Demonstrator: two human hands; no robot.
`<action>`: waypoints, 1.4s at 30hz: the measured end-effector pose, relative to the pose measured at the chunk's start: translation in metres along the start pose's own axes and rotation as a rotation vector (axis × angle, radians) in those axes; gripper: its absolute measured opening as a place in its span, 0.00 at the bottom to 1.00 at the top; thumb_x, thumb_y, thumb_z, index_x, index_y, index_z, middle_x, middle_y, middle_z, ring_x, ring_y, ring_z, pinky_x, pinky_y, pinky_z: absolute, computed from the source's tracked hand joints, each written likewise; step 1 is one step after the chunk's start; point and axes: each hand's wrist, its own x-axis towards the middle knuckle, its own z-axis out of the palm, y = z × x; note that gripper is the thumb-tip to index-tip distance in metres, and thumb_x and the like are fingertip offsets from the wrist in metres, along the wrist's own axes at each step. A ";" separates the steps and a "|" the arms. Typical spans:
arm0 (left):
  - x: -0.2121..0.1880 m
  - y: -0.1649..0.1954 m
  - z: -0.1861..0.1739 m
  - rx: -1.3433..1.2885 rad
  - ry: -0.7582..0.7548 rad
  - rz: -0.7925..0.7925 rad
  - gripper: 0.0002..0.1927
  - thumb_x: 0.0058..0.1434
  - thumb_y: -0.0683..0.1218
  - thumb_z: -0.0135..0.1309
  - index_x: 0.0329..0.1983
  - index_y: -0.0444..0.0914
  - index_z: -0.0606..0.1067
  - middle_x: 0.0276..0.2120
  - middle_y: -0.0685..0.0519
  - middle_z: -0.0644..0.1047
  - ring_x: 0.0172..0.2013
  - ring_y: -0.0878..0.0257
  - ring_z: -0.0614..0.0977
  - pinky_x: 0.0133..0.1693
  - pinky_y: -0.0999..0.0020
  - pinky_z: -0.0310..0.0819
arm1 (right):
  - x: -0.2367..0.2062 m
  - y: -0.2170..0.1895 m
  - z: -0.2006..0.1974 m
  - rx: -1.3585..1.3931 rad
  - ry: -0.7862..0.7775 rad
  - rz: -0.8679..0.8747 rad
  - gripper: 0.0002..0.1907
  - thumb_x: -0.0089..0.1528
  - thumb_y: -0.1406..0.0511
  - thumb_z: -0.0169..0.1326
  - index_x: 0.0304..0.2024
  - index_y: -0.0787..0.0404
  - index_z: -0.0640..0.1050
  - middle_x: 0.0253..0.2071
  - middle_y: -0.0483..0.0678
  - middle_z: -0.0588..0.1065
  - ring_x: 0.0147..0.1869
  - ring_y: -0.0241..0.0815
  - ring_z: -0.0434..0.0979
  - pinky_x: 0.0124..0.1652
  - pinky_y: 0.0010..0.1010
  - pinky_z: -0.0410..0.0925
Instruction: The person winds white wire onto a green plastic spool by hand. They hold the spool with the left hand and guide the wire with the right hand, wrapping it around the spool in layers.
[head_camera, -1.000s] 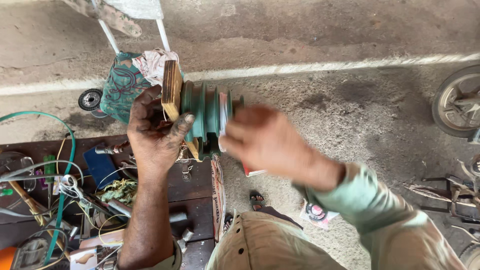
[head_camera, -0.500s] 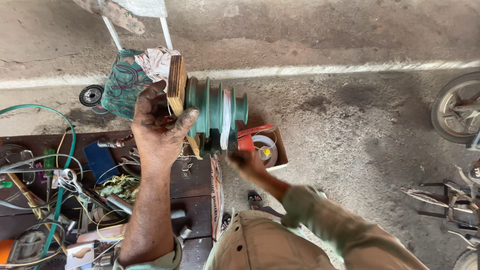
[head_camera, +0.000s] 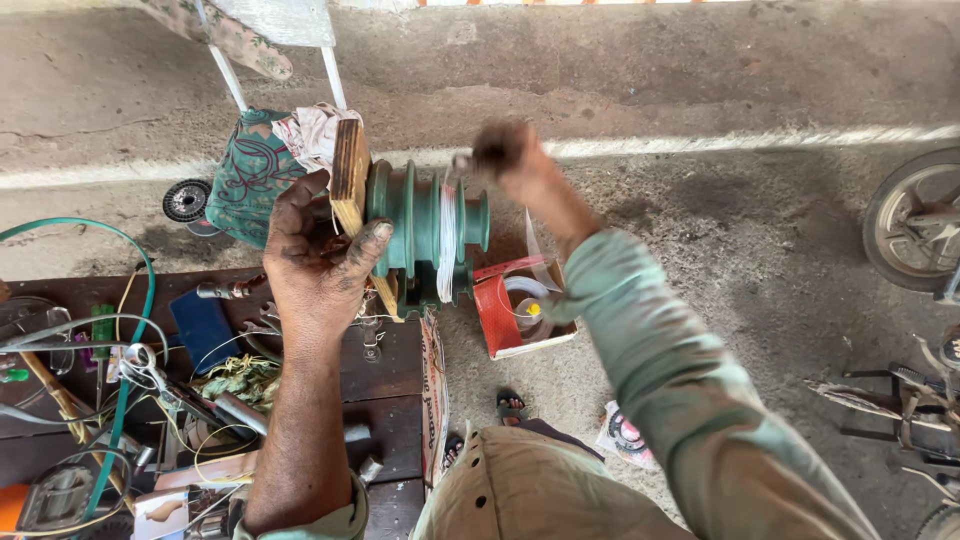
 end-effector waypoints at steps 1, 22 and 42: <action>0.000 0.000 0.000 0.012 0.002 -0.001 0.36 0.59 0.42 0.72 0.66 0.31 0.66 0.50 0.47 0.79 0.49 0.65 0.82 0.50 0.71 0.81 | -0.006 0.031 0.025 0.059 -0.043 0.245 0.08 0.62 0.57 0.61 0.34 0.53 0.83 0.35 0.44 0.83 0.38 0.35 0.83 0.41 0.26 0.76; 0.000 -0.002 0.006 0.024 0.047 -0.021 0.38 0.56 0.42 0.72 0.66 0.30 0.66 0.47 0.47 0.80 0.46 0.65 0.83 0.49 0.70 0.81 | -0.169 -0.137 0.002 -0.878 -0.107 -1.073 0.09 0.57 0.66 0.64 0.30 0.56 0.74 0.29 0.40 0.65 0.33 0.30 0.69 0.35 0.25 0.73; -0.003 0.010 0.014 0.046 0.052 -0.035 0.33 0.59 0.43 0.70 0.62 0.26 0.68 0.47 0.46 0.82 0.46 0.66 0.83 0.50 0.70 0.81 | -0.022 0.040 0.049 0.852 -0.199 0.017 0.19 0.64 0.64 0.63 0.54 0.68 0.80 0.41 0.50 0.79 0.41 0.41 0.77 0.38 0.32 0.71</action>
